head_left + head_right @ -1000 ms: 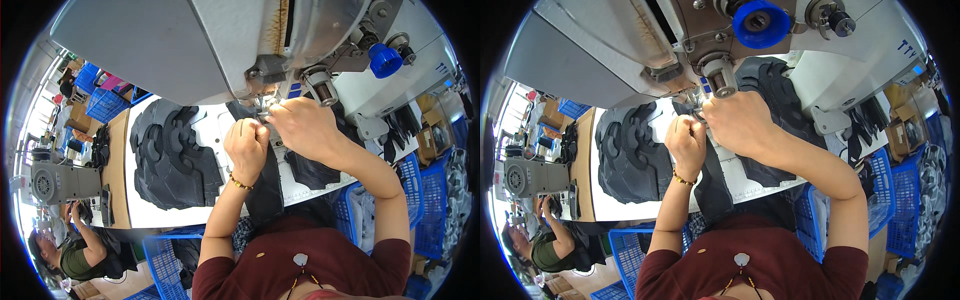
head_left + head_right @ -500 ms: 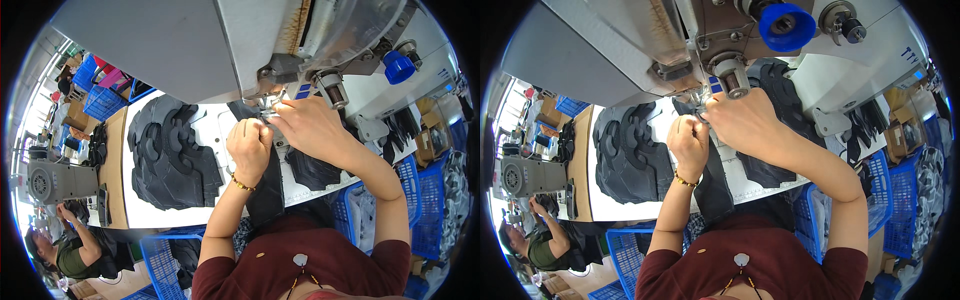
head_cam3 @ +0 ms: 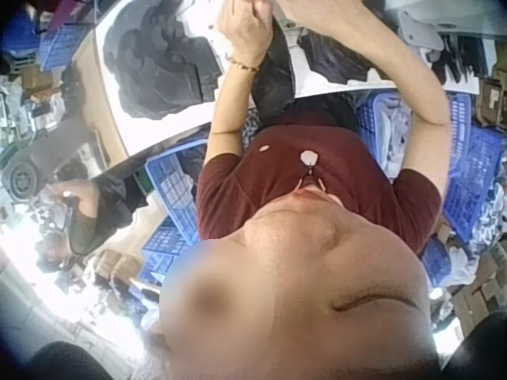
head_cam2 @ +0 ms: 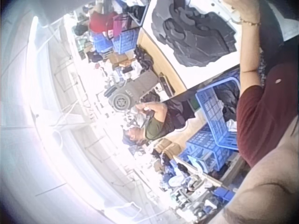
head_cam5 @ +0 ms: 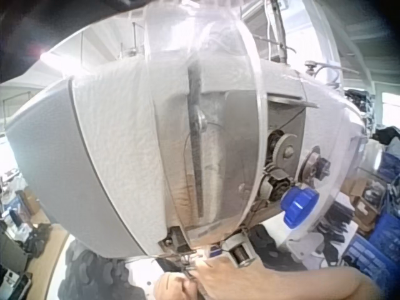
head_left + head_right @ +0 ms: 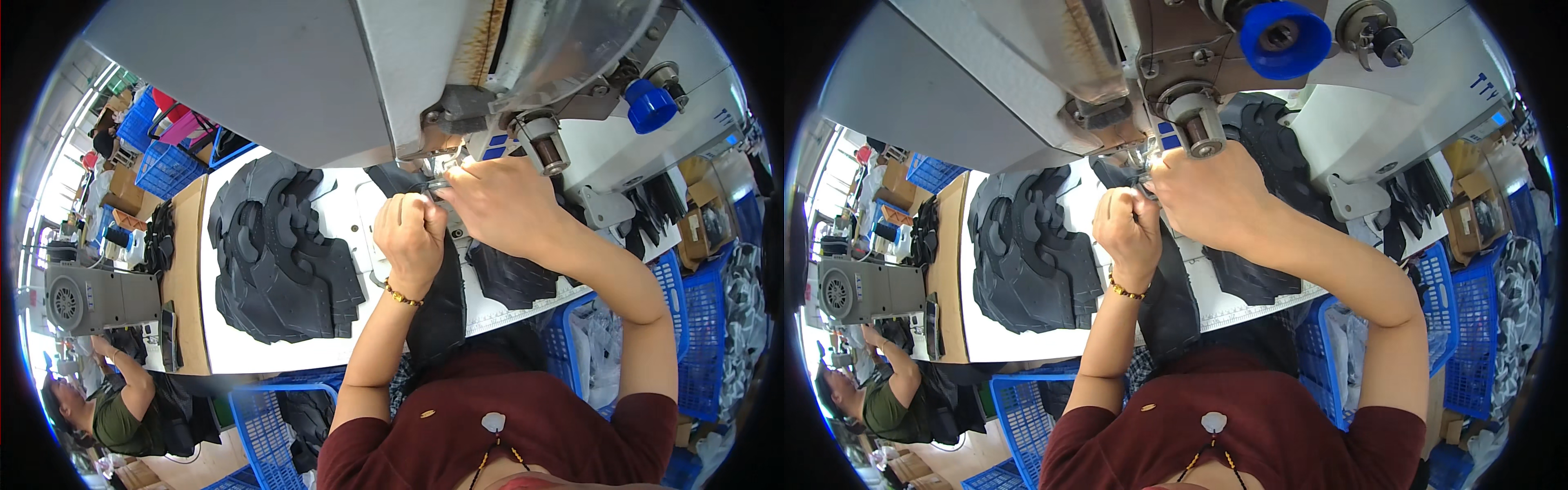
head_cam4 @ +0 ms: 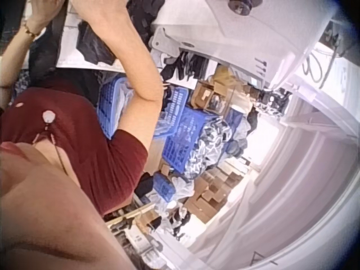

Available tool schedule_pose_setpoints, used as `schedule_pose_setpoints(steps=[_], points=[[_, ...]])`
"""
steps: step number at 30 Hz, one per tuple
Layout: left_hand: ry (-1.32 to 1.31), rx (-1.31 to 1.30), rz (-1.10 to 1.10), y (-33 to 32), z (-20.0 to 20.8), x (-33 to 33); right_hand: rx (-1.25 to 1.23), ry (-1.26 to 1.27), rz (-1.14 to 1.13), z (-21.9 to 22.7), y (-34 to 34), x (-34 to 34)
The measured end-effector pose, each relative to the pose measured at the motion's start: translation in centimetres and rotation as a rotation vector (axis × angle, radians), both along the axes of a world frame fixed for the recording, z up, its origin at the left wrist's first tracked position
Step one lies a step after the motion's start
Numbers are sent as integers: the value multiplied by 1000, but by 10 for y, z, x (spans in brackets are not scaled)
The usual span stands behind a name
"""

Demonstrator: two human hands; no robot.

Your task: The person holds and aligns shoe upper pieces, then trims threads and excess material along the edges using thread snips.

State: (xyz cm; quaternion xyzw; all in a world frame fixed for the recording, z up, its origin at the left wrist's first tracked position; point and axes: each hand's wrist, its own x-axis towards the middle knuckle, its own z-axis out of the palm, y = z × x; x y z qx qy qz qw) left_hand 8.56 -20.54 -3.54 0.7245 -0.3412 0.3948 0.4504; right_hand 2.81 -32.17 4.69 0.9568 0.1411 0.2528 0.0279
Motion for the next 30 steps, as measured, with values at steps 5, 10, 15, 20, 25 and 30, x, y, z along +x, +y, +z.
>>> schedule_pose_setpoints(steps=[5,10,15,20,25,30], points=[[37,-47,-15,0,-5,2,-5,-126,69,6,0,-10],[181,-63,-57,4,5,-3,136,-200,-12,9,-4,-20],[304,211,-20,20,37,0,84,-158,-51,8,-9,-28],[544,399,-211,28,58,14,133,-121,-66,7,-11,-33],[580,275,-278,28,53,10,155,-155,-13,3,-6,-25],[554,124,-322,22,35,4,72,-209,-12,-2,1,-15]])
